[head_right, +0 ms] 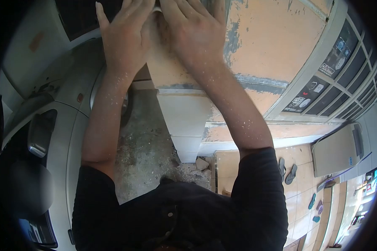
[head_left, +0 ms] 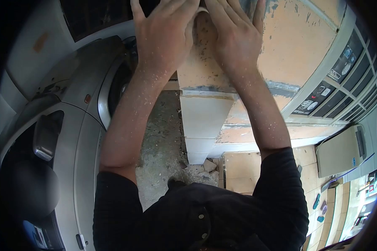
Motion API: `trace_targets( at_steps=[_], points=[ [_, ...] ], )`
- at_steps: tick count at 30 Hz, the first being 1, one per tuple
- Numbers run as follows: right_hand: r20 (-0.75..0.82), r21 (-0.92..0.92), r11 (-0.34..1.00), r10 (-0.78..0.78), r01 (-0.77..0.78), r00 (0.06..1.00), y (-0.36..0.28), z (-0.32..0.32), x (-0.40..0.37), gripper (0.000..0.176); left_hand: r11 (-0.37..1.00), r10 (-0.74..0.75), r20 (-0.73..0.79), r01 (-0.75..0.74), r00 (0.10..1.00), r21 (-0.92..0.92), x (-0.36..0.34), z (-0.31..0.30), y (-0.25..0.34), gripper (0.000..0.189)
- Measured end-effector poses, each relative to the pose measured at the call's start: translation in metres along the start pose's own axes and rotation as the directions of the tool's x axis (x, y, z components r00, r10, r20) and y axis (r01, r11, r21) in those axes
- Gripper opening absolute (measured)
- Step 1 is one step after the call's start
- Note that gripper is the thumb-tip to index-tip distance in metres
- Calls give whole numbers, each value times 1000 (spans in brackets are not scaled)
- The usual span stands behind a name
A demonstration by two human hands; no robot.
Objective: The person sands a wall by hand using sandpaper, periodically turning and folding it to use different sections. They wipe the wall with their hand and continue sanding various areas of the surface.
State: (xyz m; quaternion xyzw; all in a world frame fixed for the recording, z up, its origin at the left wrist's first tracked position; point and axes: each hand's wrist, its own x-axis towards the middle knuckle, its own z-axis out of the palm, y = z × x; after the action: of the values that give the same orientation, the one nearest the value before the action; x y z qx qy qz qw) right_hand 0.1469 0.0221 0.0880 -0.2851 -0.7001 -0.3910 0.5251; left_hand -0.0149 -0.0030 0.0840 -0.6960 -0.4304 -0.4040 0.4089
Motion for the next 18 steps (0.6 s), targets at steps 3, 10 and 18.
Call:
trace_targets(
  at_steps=[3,10,18],
  points=[
    [147,62,997,30,-39,989,-1,-4,13,53,990,-84,-281,48,956,-133,24,9,4,49],
    [233,-48,999,21,-10,972,-36,12,-157,40,962,-156,111,176,982,-210,-138,46,49,48],
    [3,28,997,-78,78,997,-5,5,41,52,980,-54,-185,16,981,-200,21,1,-19,50]
  ],
)
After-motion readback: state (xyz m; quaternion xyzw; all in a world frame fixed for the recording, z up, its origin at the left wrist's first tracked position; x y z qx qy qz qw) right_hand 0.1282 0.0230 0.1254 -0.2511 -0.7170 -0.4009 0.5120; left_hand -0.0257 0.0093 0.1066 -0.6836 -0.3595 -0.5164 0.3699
